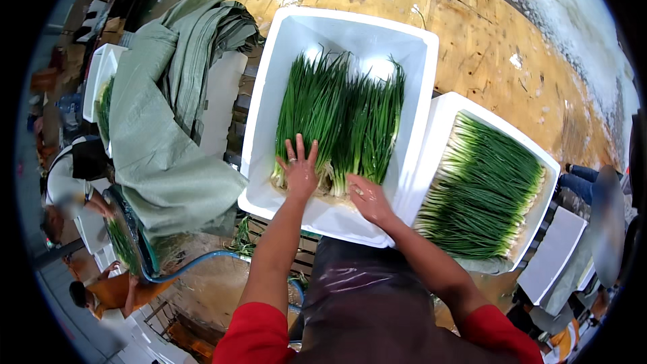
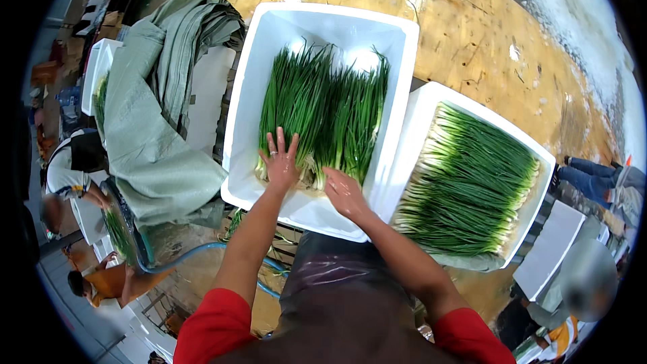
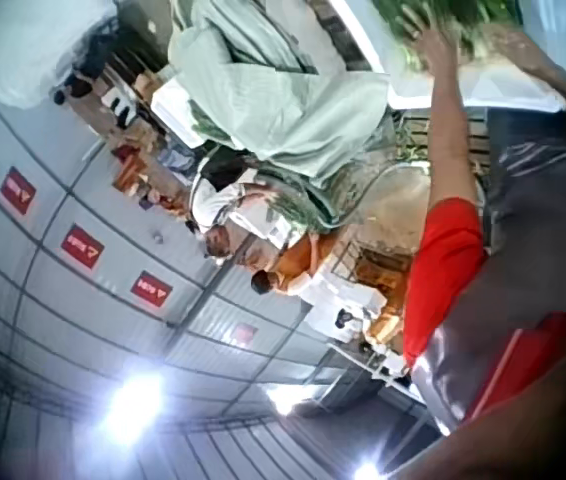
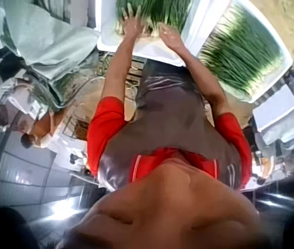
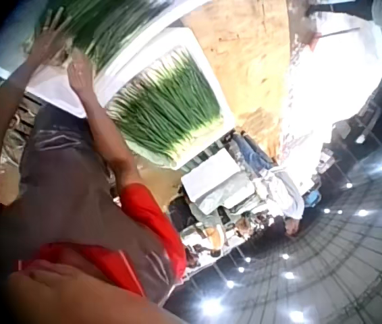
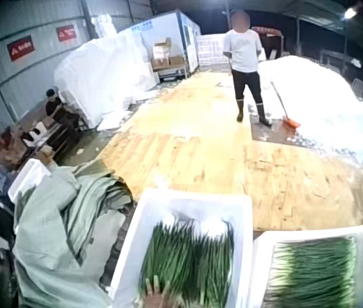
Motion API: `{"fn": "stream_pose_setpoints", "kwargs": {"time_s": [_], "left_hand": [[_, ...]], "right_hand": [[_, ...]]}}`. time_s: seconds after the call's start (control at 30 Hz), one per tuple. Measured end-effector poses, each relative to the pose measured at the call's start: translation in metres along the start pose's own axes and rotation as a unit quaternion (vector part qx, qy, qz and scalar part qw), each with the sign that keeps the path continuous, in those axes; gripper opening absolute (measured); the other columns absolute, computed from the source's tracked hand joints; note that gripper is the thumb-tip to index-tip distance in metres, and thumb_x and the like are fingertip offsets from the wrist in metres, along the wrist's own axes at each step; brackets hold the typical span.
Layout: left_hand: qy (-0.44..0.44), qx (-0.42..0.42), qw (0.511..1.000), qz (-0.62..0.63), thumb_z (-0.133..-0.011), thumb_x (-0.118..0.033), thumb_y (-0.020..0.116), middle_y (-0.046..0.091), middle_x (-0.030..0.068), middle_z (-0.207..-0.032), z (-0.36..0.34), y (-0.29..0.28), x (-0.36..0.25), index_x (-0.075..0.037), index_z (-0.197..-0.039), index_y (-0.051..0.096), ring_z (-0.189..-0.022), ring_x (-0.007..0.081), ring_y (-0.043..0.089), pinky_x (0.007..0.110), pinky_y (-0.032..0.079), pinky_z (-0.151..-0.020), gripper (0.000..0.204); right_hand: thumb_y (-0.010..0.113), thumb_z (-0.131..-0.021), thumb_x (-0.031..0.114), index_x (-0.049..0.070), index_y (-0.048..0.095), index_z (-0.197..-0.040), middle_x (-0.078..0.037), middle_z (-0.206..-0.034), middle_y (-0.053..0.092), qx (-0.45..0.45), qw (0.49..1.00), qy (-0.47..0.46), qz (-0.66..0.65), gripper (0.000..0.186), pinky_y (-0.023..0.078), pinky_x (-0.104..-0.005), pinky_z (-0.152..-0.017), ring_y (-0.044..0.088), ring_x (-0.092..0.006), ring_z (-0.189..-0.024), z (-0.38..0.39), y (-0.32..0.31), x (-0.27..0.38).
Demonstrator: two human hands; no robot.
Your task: The person washes bunches of green onions in a large blue tub filled with water, then places them into white styrofoam boxes. The person repeatedly dips the onions into the water, agitates them by hand, and transfers them to the boxes.
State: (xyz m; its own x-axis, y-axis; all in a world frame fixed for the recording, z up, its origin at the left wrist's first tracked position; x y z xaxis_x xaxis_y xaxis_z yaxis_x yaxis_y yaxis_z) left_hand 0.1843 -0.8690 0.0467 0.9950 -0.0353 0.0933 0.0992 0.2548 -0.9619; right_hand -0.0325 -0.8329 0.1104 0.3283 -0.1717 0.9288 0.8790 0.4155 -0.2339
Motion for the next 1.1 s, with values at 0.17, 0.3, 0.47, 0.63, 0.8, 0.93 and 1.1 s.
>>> {"fn": "stream_pose_setpoints", "kwargs": {"time_s": [0.17, 0.3, 0.47, 0.63, 0.8, 0.93, 1.1], "left_hand": [[0.037, -0.046, 0.943, 0.328, -0.074, 0.002, 0.066, 0.023, 0.0225, -0.161, -0.030, 0.018, 0.092, -0.014, -0.156, 0.028, -0.147, 0.0422, 0.027, 0.044, 0.029, -0.119, 0.092], [0.005, 0.030, 0.917, 0.398, -0.074, 0.004, 0.062, 0.030, 0.0279, -0.155, -0.033, 0.023, 0.106, -0.009, -0.156, 0.027, -0.145, 0.0411, 0.029, 0.045, 0.027, -0.119, 0.090], [-0.003, 0.032, 0.947, 0.320, -0.079, -0.009, 0.075, 0.023, 0.0269, -0.159, -0.009, 0.018, 0.062, -0.009, -0.154, 0.031, -0.146, 0.0451, 0.024, 0.046, 0.028, -0.119, 0.087], [-0.043, 0.013, 0.872, 0.488, -0.083, -0.016, 0.076, 0.029, 0.0286, -0.156, 0.003, 0.010, 0.084, -0.006, -0.144, 0.044, -0.143, 0.0434, 0.033, 0.046, 0.032, -0.116, 0.070], [-0.263, 0.205, 0.744, 0.578, -0.085, -0.022, 0.076, 0.057, 0.0243, -0.128, -0.005, 0.075, 0.123, 0.008, -0.134, 0.042, -0.115, 0.0346, 0.060, 0.042, 0.048, -0.096, 0.066], [-0.284, 0.253, 0.624, 0.683, -0.082, -0.017, 0.079, 0.060, 0.0218, -0.123, -0.020, 0.086, 0.117, 0.008, -0.134, 0.041, -0.112, 0.0294, 0.061, 0.039, 0.051, -0.092, 0.069], [-0.178, 0.271, 0.682, 0.655, -0.091, -0.016, 0.073, 0.061, 0.0146, -0.126, -0.024, 0.047, 0.101, -0.001, -0.139, 0.041, -0.107, 0.0247, 0.064, 0.039, 0.054, -0.089, 0.059]], "right_hand": [[0.062, -0.093, 0.023, -0.004, 0.051, -0.124, -0.030, -0.107, 0.064, -0.016, 0.977, 0.112, 0.180, 0.043, 0.052, -0.0495, -0.088, 0.064, -0.0449, -0.099, -0.103, 0.105, -0.069], [0.062, -0.096, 0.027, -0.001, 0.058, -0.094, -0.018, -0.074, 0.066, -0.049, 0.981, 0.156, 0.108, 0.029, 0.055, -0.0442, -0.061, 0.067, -0.0321, -0.065, -0.105, 0.137, -0.094], [0.060, -0.091, 0.023, 0.002, 0.067, -0.093, -0.020, -0.088, 0.070, 0.007, 0.979, 0.183, 0.086, 0.022, 0.052, -0.0502, -0.074, 0.068, -0.0386, -0.083, -0.072, 0.179, -0.088], [0.065, -0.088, 0.027, 0.002, 0.067, -0.112, -0.021, -0.102, 0.071, 0.022, 0.959, 0.268, 0.092, 0.035, 0.054, -0.0437, -0.083, 0.069, -0.0345, -0.094, -0.074, 0.117, -0.108], [0.077, -0.081, 0.050, -0.009, 0.023, -0.152, -0.030, -0.150, 0.040, 0.025, 0.917, 0.388, -0.092, 0.107, 0.037, -0.0437, -0.113, 0.042, -0.0389, -0.139, -0.092, 0.143, -0.084], [0.086, -0.074, 0.045, -0.009, 0.025, -0.146, -0.025, -0.139, 0.051, -0.112, 0.925, 0.333, -0.142, 0.109, 0.043, -0.0405, -0.105, 0.052, -0.0333, -0.127, -0.115, 0.190, -0.084], [0.084, -0.080, 0.036, -0.001, 0.046, -0.138, -0.017, -0.130, 0.057, -0.157, 0.892, 0.306, -0.295, 0.079, 0.047, -0.0370, -0.100, 0.055, -0.0263, -0.123, -0.103, 0.174, -0.080]]}}
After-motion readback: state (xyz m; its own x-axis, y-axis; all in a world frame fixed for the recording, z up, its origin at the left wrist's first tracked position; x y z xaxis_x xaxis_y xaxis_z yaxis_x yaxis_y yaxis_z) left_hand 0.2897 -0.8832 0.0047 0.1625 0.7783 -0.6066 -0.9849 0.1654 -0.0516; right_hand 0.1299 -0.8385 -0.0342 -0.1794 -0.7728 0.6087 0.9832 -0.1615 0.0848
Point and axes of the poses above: each hand's wrist, its own z-axis away from the middle knuckle, its own y-axis out of the palm, x = y × z, the point moved 3 cm from there along -z, towards the middle knuckle
